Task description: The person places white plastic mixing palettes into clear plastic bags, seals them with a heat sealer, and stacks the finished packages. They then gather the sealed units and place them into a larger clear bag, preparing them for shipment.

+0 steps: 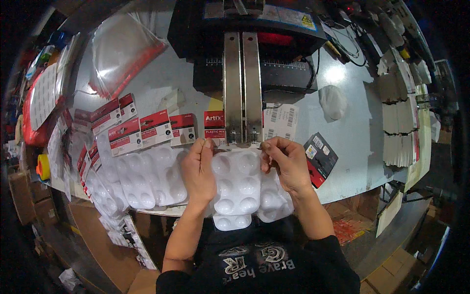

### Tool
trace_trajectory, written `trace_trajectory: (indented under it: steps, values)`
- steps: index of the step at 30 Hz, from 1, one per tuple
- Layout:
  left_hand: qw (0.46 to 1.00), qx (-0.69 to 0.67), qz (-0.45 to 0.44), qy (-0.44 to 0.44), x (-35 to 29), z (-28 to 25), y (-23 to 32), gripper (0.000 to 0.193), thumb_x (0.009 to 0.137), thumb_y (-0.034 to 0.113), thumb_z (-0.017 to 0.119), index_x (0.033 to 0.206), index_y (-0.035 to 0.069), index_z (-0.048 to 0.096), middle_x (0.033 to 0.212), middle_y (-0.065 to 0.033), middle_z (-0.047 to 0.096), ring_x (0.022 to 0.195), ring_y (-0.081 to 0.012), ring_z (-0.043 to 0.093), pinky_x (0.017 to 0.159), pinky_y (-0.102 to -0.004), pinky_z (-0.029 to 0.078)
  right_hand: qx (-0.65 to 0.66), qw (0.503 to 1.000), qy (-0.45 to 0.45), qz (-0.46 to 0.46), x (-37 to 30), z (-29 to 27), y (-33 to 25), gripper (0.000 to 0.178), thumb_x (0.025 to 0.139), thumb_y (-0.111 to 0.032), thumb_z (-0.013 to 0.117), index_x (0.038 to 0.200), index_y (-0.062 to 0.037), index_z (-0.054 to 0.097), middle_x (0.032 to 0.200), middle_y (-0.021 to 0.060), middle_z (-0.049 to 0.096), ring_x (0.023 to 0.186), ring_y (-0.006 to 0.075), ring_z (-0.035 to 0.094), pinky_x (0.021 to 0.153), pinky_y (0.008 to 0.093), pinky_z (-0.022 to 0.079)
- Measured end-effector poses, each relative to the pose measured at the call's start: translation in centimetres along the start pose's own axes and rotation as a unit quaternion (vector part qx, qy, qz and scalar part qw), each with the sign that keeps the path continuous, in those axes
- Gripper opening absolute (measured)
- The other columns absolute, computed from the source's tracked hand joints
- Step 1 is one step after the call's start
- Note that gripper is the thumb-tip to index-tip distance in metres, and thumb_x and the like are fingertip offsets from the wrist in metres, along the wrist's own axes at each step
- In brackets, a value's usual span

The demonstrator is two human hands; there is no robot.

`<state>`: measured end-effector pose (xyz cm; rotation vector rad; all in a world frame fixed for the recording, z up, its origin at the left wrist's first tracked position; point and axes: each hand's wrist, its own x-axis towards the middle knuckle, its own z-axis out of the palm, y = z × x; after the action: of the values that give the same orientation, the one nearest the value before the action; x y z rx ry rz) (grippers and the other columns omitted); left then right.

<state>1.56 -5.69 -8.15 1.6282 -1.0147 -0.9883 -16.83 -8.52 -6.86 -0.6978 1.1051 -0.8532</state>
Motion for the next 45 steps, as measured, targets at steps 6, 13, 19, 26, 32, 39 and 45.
trace_trajectory:
  steps: [6,13,19,26,32,39,45]
  values:
    - [1.000,-0.016,0.000,-0.007,-0.5,-0.7,0.2,0.026,0.096,0.019,0.044,0.081,-0.001,0.051,0.070,-0.0035,0.052,0.067,-0.0086,0.041,0.063,-0.0240,0.037,-0.211,0.971,0.064,-0.092,-1.3,-0.8,-0.6,0.018,0.088,-0.014,0.058,0.096,0.0020,0.062,0.070,0.0091,0.062,0.064,0.0184,0.060,0.062,0.0280,0.048]
    - [0.998,-0.041,-0.007,0.042,-1.8,-7.6,0.5,0.030,0.096,0.022,0.046,0.089,-0.003,0.060,0.083,-0.0049,0.063,0.077,-0.0087,0.053,0.073,-0.0243,0.043,-0.632,0.748,0.162,-0.121,-5.0,-8.8,-1.3,0.088,0.065,-0.036,0.077,0.135,0.0002,0.039,0.142,0.0185,0.035,0.128,0.0328,0.038,0.099,0.0380,0.034]
    - [0.998,-0.042,-0.014,0.043,-2.9,-7.0,-1.1,0.029,0.096,0.022,0.047,0.083,-0.002,0.058,0.071,-0.0033,0.056,0.069,-0.0086,0.046,0.065,-0.0247,0.039,-0.682,0.699,0.160,-0.148,-5.7,-9.8,1.7,0.095,0.064,-0.033,0.076,0.139,0.0011,0.030,0.146,0.0200,0.028,0.136,0.0324,0.027,0.104,0.0446,0.026]
    - [0.964,0.192,-0.058,0.178,-1.7,-12.1,2.1,0.037,0.095,0.032,0.045,0.092,-0.002,0.061,0.075,-0.0096,0.061,0.071,-0.0148,0.053,0.068,-0.0297,0.043,-0.656,0.715,0.161,-0.182,-6.0,-9.8,1.6,0.073,0.072,-0.024,0.071,0.134,-0.0001,0.041,0.141,0.0172,0.038,0.133,0.0326,0.033,0.104,0.0445,0.026]
    - [0.844,0.461,0.205,0.183,-3.4,-7.3,3.1,0.034,0.080,0.028,0.066,0.100,0.001,0.061,0.114,-0.0185,0.051,0.106,-0.0359,0.048,0.088,-0.0447,0.039,-0.596,0.722,0.238,-0.260,-6.8,-8.7,3.5,0.062,0.071,-0.010,0.071,0.127,-0.0004,0.048,0.130,0.0164,0.050,0.121,0.0326,0.046,0.099,0.0422,0.033]
    - [0.936,0.310,0.158,-0.045,-5.3,3.5,-0.5,0.020,0.073,0.017,0.069,0.084,0.004,0.059,0.104,-0.0133,0.051,0.100,-0.0324,0.048,0.084,-0.0413,0.040,-0.555,0.750,0.243,-0.265,-7.1,-8.3,2.6,0.054,0.072,-0.006,0.073,0.121,0.0011,0.052,0.120,0.0184,0.057,0.109,0.0314,0.055,0.093,0.0370,0.040]
    - [0.975,-0.165,-0.063,-0.137,-6.1,0.3,2.4,0.013,0.089,0.009,0.056,0.088,0.004,0.044,0.109,-0.0114,0.060,0.076,-0.0083,0.049,0.067,-0.0240,0.041,-0.252,0.937,0.177,-0.163,-8.4,-5.9,-5.8,0.033,0.075,-0.005,0.070,0.106,0.0031,0.060,0.087,0.0094,0.067,0.075,0.0120,0.060,0.069,0.0242,0.048]
